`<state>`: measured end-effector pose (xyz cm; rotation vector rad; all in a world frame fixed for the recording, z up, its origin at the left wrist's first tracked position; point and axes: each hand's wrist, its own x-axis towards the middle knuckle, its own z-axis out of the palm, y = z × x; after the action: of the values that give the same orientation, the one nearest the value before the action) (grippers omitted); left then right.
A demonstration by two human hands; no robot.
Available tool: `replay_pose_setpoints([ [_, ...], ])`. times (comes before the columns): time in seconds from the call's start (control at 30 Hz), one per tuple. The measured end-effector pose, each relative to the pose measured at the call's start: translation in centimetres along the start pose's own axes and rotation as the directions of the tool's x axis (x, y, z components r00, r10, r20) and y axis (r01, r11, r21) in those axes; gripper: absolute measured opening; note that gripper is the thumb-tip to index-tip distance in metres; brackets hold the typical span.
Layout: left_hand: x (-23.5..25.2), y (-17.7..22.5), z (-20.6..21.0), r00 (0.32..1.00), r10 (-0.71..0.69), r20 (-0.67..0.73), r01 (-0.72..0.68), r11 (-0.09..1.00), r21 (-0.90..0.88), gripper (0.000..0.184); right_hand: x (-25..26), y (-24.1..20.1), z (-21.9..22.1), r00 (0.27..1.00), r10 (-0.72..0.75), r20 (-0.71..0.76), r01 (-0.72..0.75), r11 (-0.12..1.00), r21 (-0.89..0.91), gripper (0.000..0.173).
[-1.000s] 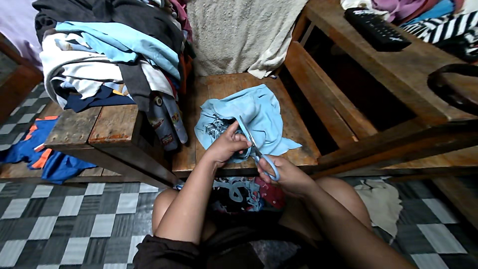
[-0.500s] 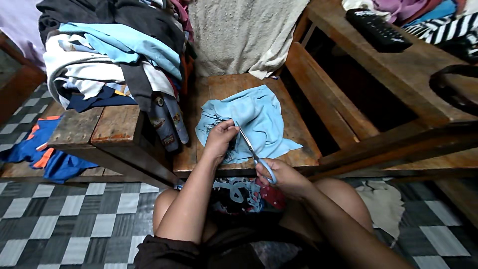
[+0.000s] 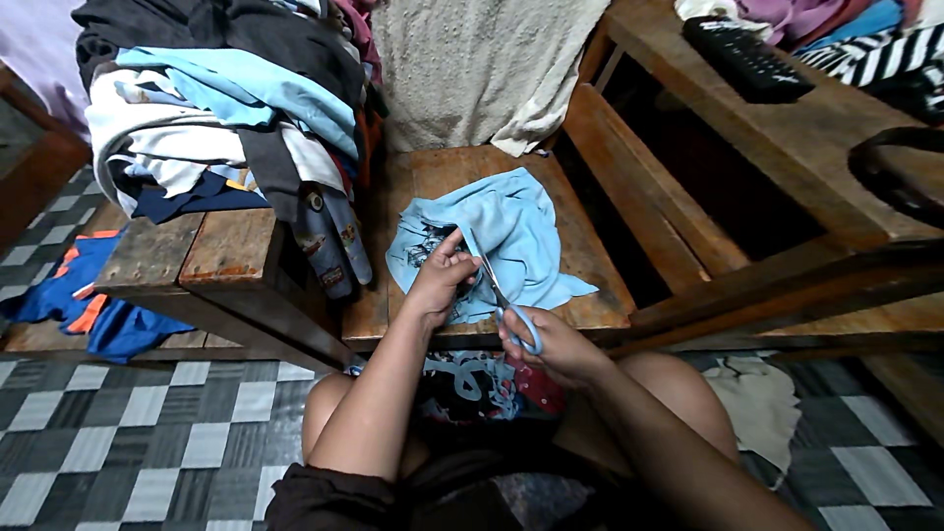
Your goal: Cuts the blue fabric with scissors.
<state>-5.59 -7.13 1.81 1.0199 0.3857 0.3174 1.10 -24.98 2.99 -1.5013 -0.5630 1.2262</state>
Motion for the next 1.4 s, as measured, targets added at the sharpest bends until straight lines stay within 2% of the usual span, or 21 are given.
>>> replay_pose_setpoints([
  [0.2,-0.07,0.16,-0.02,1.0,-0.001,0.015,0.001,1.0,0.006,0.065,-0.07,-0.21,0.01,0.999,0.003,-0.035,-0.004,0.999,-0.034,0.025],
  [0.43,-0.23,0.31,-0.18,0.994,-0.023,0.109,0.012,0.995,0.099,0.069,0.13,-0.17,-0.55,0.999,-0.026,0.032,0.027,1.0,-0.015,0.028],
  [0.7,-0.18,0.27,-0.52,0.99,-0.024,0.14,0.009,0.995,0.103,0.071,0.33,-0.15,-0.42,1.0,-0.009,0.0,0.009,1.0,-0.006,0.026],
  [0.8,-0.23,0.45,-0.43,0.994,-0.027,0.102,0.014,0.991,0.134,0.066,0.28,-0.23,-0.34,1.0,0.001,-0.007,-0.001,1.0,-0.013,0.026],
  [0.93,-0.16,0.72,-0.35,0.996,0.044,-0.072,-0.033,0.987,0.158,0.036,0.24,-0.27,-0.22,0.999,0.026,-0.03,-0.028,0.997,-0.073,0.023],
  [1.03,0.05,0.63,-0.33,0.982,0.106,-0.159,-0.076,0.98,0.186,0.025,0.15,-0.22,-0.15,0.999,0.025,-0.035,-0.029,0.991,-0.133,0.022],
  [1.23,0.1,0.68,-0.05,0.983,0.083,-0.164,-0.046,0.975,0.215,0.031,-0.03,-0.23,-0.08,0.998,0.04,-0.045,-0.046,0.99,-0.133,0.023],
  [1.4,0.44,-0.05,-0.26,0.992,0.059,-0.114,-0.048,0.994,0.096,0.043,0.15,-0.21,-0.09,0.999,0.047,-0.005,-0.047,0.995,-0.089,0.026],
])
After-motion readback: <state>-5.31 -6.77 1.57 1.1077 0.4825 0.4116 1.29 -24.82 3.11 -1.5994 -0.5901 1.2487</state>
